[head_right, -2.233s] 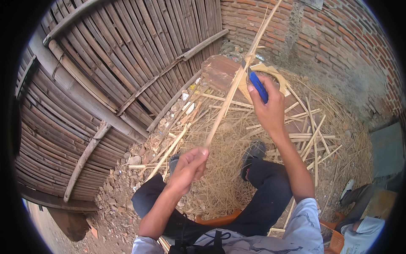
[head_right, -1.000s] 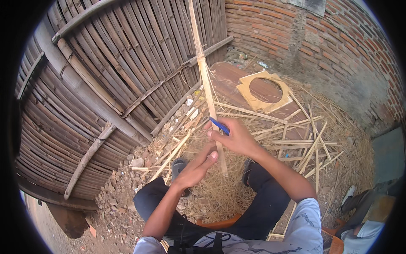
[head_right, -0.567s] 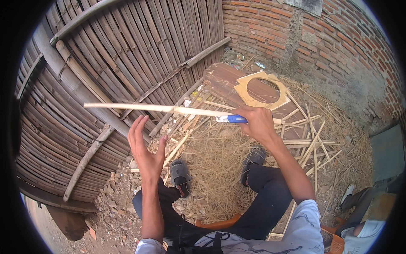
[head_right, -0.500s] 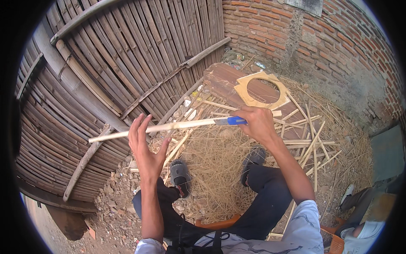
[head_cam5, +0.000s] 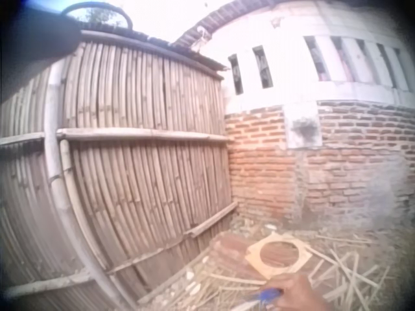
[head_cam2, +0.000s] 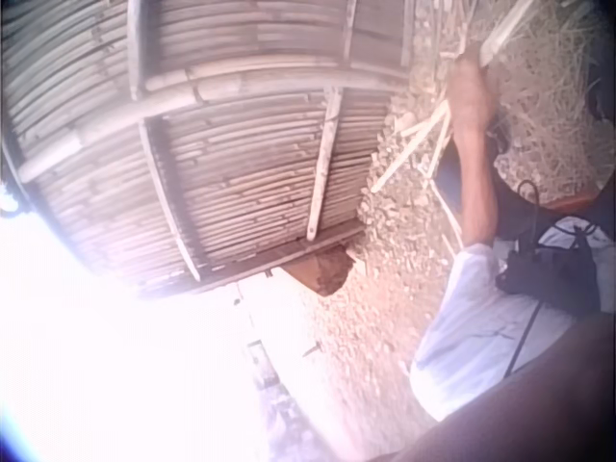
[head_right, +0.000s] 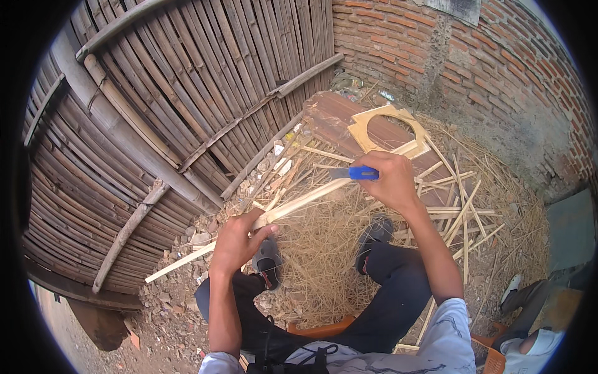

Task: The person sits on the ground and uses a blue utility knife to shave thin strips of bamboo. They hold the bamboo strip in their left hand and scrape along its length with the knife in their right hand, producing fine shavings that fall to the ground.

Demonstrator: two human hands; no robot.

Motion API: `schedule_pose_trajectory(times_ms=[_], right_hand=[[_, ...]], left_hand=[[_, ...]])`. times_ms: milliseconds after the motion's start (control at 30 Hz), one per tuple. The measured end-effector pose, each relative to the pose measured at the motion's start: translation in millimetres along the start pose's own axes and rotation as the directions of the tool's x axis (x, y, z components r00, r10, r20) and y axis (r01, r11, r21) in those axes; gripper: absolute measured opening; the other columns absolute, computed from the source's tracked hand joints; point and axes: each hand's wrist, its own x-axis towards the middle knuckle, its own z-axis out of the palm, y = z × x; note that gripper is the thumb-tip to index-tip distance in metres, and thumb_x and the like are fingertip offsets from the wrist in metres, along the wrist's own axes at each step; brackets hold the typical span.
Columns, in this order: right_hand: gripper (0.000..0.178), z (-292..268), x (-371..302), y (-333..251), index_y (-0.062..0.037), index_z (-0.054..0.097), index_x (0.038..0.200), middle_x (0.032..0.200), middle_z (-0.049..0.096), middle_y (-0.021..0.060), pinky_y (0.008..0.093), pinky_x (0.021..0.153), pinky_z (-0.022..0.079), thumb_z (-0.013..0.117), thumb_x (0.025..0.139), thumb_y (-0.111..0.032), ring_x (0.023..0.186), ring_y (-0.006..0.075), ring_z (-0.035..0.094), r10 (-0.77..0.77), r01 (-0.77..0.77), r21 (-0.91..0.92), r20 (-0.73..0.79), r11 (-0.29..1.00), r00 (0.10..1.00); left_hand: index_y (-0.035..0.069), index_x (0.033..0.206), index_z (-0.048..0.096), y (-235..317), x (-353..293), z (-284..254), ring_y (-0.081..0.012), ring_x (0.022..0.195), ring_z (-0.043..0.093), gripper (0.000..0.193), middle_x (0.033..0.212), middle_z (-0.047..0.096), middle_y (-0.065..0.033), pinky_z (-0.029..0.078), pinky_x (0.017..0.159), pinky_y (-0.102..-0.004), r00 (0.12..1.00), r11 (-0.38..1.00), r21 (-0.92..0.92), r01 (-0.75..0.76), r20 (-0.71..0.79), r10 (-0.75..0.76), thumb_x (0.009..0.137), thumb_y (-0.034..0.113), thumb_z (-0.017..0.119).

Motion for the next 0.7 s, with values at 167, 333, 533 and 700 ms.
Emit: schedule_pose_trajectory(times_ms=[167, 333, 533, 700], right_hand=[[0.041, -8, 2, -10, -0.0206, 0.084, 0.113, 0.127, 0.071, 0.0009, 0.0376, 0.072, 0.06, 0.088, 0.076, -0.005, 0.088, 0.02, 0.077, -0.017, 0.016, -0.047, -0.029, 0.999, 0.999], [0.054, -24, 4, -21, -0.0239, 0.081, 0.125, 0.139, 0.062, 0.0025, 0.0394, 0.076, 0.06, 0.091, 0.074, -0.009, 0.091, 0.0227, 0.076, -0.052, 0.049, -0.072, -0.034, 0.996, 0.998], [0.051, -23, 1, -35, -0.0198, 0.081, 0.122, 0.134, 0.063, 0.0037, 0.0434, 0.079, 0.058, 0.093, 0.073, -0.014, 0.095, 0.0274, 0.073, -0.105, 0.105, 0.018, -0.007, 0.994, 0.994], [0.039, -14, -5, -46, -0.0154, 0.081, 0.112, 0.113, 0.066, 0.0051, 0.0417, 0.08, 0.056, 0.095, 0.077, -0.023, 0.094, 0.028, 0.07, -0.003, -0.005, 0.094, 0.083, 0.996, 0.997]], left_hand=[[0.004, 0.108, 0.079, 19, -2, -15, -0.0352, 0.067, 0.068, 0.038, 0.074, 0.07, -0.0168, 0.05, 0.067, -0.0473, 0.998, 0.999, 0.009, 0.031, -0.063, -0.03, 0.09, 0.036, 0.088], [0.003, 0.107, 0.079, 23, -5, -17, -0.0358, 0.067, 0.067, 0.036, 0.075, 0.07, -0.0171, 0.05, 0.067, -0.046, 0.992, 1.0, 0.002, -0.006, -0.129, 0.006, 0.088, 0.032, 0.09], [0.0, 0.1, 0.076, 23, -2, -12, -0.0368, 0.06, 0.061, 0.039, 0.068, 0.063, -0.0208, 0.047, 0.063, -0.0473, 0.949, 0.996, 0.082, 0.027, -0.314, 0.0, 0.088, 0.034, 0.091], [-0.002, 0.097, 0.075, 28, -1, -10, -0.0359, 0.054, 0.052, 0.039, 0.061, 0.057, -0.021, 0.044, 0.059, -0.0453, 0.94, 0.998, 0.042, 0.053, -0.338, -0.036, 0.09, 0.033, 0.09]])
